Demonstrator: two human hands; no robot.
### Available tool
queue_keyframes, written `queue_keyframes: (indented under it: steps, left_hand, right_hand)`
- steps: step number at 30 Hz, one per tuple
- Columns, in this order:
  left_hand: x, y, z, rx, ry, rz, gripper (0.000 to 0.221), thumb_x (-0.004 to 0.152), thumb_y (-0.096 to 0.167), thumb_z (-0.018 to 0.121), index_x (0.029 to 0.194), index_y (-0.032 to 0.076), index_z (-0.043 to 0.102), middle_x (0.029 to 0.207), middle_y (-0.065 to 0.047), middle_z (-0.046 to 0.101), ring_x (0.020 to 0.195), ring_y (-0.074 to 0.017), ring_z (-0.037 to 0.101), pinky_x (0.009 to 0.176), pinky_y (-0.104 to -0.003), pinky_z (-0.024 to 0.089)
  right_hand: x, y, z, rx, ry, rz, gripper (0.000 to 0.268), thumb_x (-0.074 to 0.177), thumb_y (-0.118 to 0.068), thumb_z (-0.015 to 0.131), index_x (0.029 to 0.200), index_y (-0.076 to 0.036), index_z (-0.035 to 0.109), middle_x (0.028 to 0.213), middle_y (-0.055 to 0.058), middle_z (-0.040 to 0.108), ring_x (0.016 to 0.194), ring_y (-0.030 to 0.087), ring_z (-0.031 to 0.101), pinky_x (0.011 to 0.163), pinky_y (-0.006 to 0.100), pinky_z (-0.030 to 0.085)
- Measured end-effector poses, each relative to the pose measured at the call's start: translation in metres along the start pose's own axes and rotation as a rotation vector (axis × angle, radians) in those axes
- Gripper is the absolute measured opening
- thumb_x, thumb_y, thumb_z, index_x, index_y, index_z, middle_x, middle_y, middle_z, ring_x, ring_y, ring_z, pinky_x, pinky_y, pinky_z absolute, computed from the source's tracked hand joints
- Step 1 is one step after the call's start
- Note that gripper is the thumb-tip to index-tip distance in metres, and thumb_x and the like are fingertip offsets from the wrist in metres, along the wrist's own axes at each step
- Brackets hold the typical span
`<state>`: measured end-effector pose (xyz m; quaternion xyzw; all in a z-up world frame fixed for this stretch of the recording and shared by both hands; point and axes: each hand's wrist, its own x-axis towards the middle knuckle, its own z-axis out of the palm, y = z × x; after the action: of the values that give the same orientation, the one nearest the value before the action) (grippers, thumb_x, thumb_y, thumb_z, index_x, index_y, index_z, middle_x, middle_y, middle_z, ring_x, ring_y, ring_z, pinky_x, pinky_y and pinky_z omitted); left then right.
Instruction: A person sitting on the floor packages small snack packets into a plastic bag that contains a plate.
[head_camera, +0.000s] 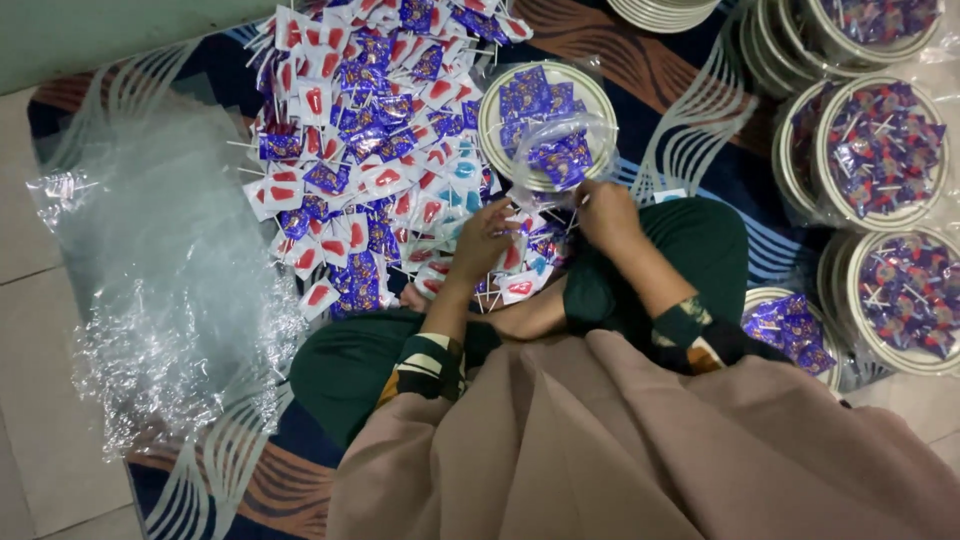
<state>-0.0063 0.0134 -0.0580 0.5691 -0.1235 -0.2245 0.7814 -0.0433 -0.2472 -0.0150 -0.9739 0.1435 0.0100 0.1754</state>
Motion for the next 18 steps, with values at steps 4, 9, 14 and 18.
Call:
queue_keyframes:
  steps: [4, 9, 14, 18]
  left_hand:
    - [-0.001, 0.008, 0.005, 0.012, -0.005, -0.038, 0.067, 0.080, -0.012, 0.074, 0.144, -0.002, 0.054, 0.125, -0.026, 0.058, 0.106, -0.0311, 0.069, 0.094, -0.042, 0.058]
    - [0.007, -0.019, -0.007, 0.020, -0.052, -0.032, 0.068, 0.079, -0.014, 0.075, 0.143, 0.001, 0.056, 0.125, -0.027, 0.061, 0.104, -0.0336, 0.071, 0.090, -0.041, 0.060]
    - [-0.001, 0.000, -0.005, 0.048, -0.052, -0.027, 0.068, 0.080, -0.015, 0.072, 0.143, 0.001, 0.055, 0.124, -0.027, 0.061, 0.104, -0.0333, 0.072, 0.090, -0.041, 0.060]
    - [0.004, -0.011, -0.008, 0.049, -0.088, -0.041, 0.070, 0.080, -0.014, 0.073, 0.145, 0.000, 0.053, 0.126, -0.028, 0.060, 0.105, -0.0349, 0.071, 0.092, -0.044, 0.060]
  right_hand:
    - [0.033, 0.011, -0.005, -0.010, -0.023, 0.125, 0.015, 0.080, -0.009, 0.070, 0.090, -0.019, 0.077, 0.079, 0.012, 0.073, 0.085, 0.038, 0.075, 0.073, 0.047, 0.062]
    - [0.093, 0.037, 0.047, 0.012, 0.102, 0.165, 0.014, 0.083, -0.004, 0.063, 0.086, -0.002, 0.077, 0.075, 0.025, 0.070, 0.072, 0.047, 0.074, 0.057, 0.052, 0.061]
    - [0.079, -0.001, 0.045, -0.182, 0.226, -0.053, 0.012, 0.086, 0.002, 0.065, 0.091, 0.009, 0.073, 0.088, 0.024, 0.067, 0.073, 0.045, 0.074, 0.058, 0.051, 0.062]
    - [0.073, -0.013, 0.044, -0.260, 0.238, -0.186, 0.017, 0.086, 0.004, 0.061, 0.096, 0.013, 0.071, 0.100, 0.027, 0.064, 0.075, 0.046, 0.073, 0.062, 0.054, 0.064]
